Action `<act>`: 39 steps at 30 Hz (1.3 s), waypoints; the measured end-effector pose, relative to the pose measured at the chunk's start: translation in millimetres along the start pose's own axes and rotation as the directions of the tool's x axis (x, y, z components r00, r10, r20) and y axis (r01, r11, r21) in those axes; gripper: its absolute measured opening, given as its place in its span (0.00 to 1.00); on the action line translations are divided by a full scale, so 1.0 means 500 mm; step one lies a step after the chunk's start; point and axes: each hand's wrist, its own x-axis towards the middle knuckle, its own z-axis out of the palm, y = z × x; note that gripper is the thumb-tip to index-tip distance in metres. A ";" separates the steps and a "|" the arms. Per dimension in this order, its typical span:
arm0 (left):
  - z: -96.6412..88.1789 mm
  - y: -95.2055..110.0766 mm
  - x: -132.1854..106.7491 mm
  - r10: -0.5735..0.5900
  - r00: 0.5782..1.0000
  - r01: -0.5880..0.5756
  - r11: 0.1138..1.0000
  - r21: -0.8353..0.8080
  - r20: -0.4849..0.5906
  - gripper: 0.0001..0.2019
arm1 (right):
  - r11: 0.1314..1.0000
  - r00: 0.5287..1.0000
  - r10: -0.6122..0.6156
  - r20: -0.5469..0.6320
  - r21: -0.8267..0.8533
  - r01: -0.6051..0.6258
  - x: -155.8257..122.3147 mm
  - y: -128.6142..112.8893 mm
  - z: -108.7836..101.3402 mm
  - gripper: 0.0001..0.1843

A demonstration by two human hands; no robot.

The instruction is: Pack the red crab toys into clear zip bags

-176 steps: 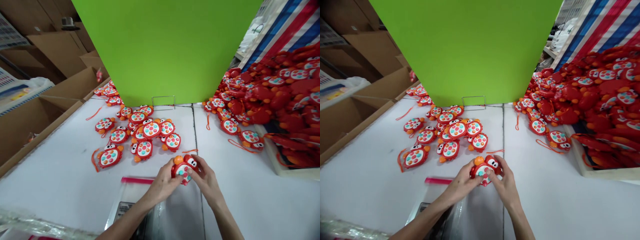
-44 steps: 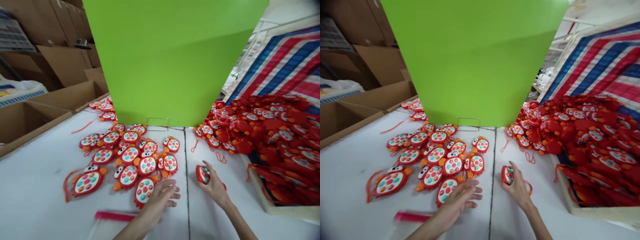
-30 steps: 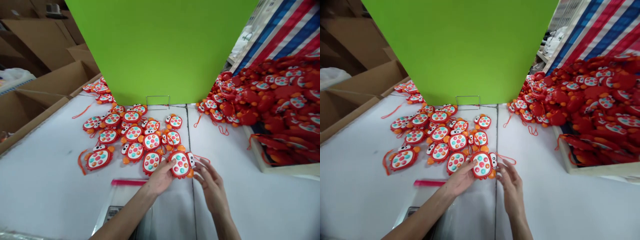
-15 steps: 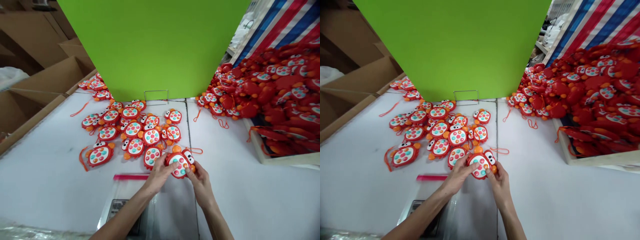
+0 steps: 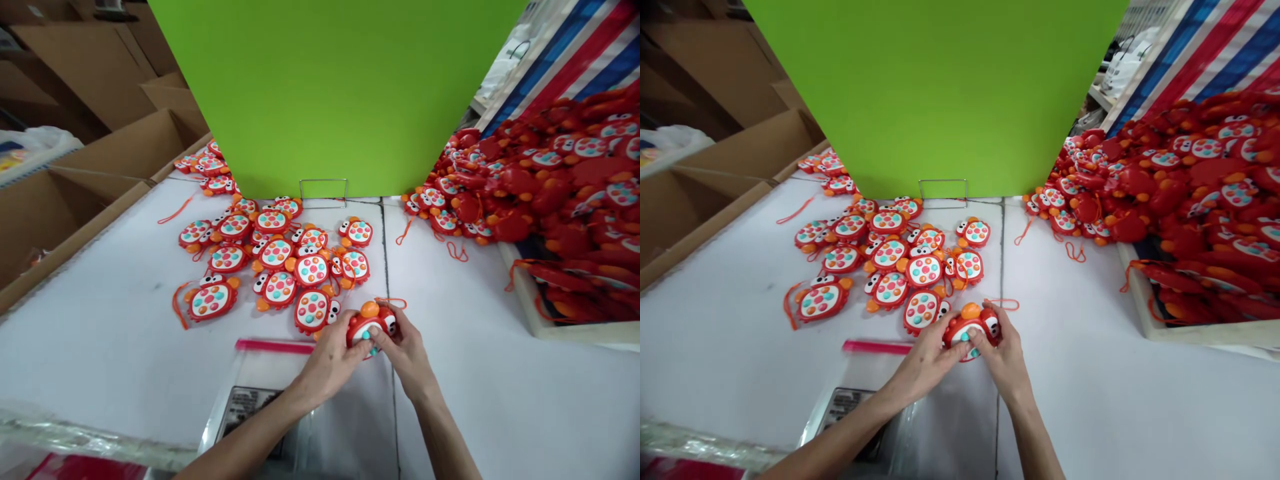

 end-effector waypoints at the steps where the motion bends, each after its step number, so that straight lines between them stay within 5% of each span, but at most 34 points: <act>1: 0.001 0.003 -0.002 0.005 1.000 -0.005 1.000 0.009 0.012 0.14 | 1.000 1.000 -0.002 0.015 -0.017 0.003 0.003 -0.001 0.002 0.24; 11: 0.005 0.042 -0.016 -0.019 1.000 0.018 0.999 0.035 0.013 0.13 | 0.999 0.998 0.031 -0.051 0.017 -0.030 -0.003 0.010 0.012 0.21; 16: -0.016 0.023 -0.031 -0.090 0.988 0.094 0.995 0.027 -0.123 0.13 | 1.000 0.999 0.020 0.036 0.016 -0.020 0.004 0.005 0.028 0.19; 19: -0.052 -0.015 0.004 -0.260 0.927 0.204 0.954 -0.220 -0.271 0.15 | 0.994 0.995 -0.067 0.068 -0.081 0.072 0.039 0.013 0.009 0.17; 22: -0.107 -0.037 0.074 -0.415 0.829 0.104 0.774 -0.624 -0.376 0.08 | 0.958 0.987 -0.132 -0.095 -0.268 0.103 0.107 0.027 -0.056 0.18; 24: -0.148 -0.036 0.121 -0.457 0.800 -0.034 0.614 -0.789 -0.390 0.03 | 0.941 0.959 -0.157 -0.236 -0.330 0.073 0.168 0.035 -0.116 0.19; 27: -0.196 -0.026 0.163 -0.497 0.776 -0.138 0.467 -0.873 -0.388 0.08 | 0.938 0.900 -0.176 -0.399 -0.344 0.031 0.271 0.036 -0.204 0.17; 30: -0.215 -0.019 0.168 -0.464 0.818 -0.108 0.456 -0.883 -0.340 0.09 | 0.955 0.860 -0.152 -0.488 -0.297 0.001 0.372 0.022 -0.262 0.14; 33: -0.211 -0.022 0.151 -0.445 0.857 -0.023 0.470 -0.882 -0.260 0.09 | 0.984 0.852 -0.062 -0.519 -0.174 -0.035 0.466 0.007 -0.272 0.12; 39: -0.184 -0.053 0.125 -0.550 0.826 0.161 0.440 -0.883 -0.124 0.12 | 0.987 0.831 0.127 -0.541 0.152 -0.052 0.620 0.004 -0.197 0.16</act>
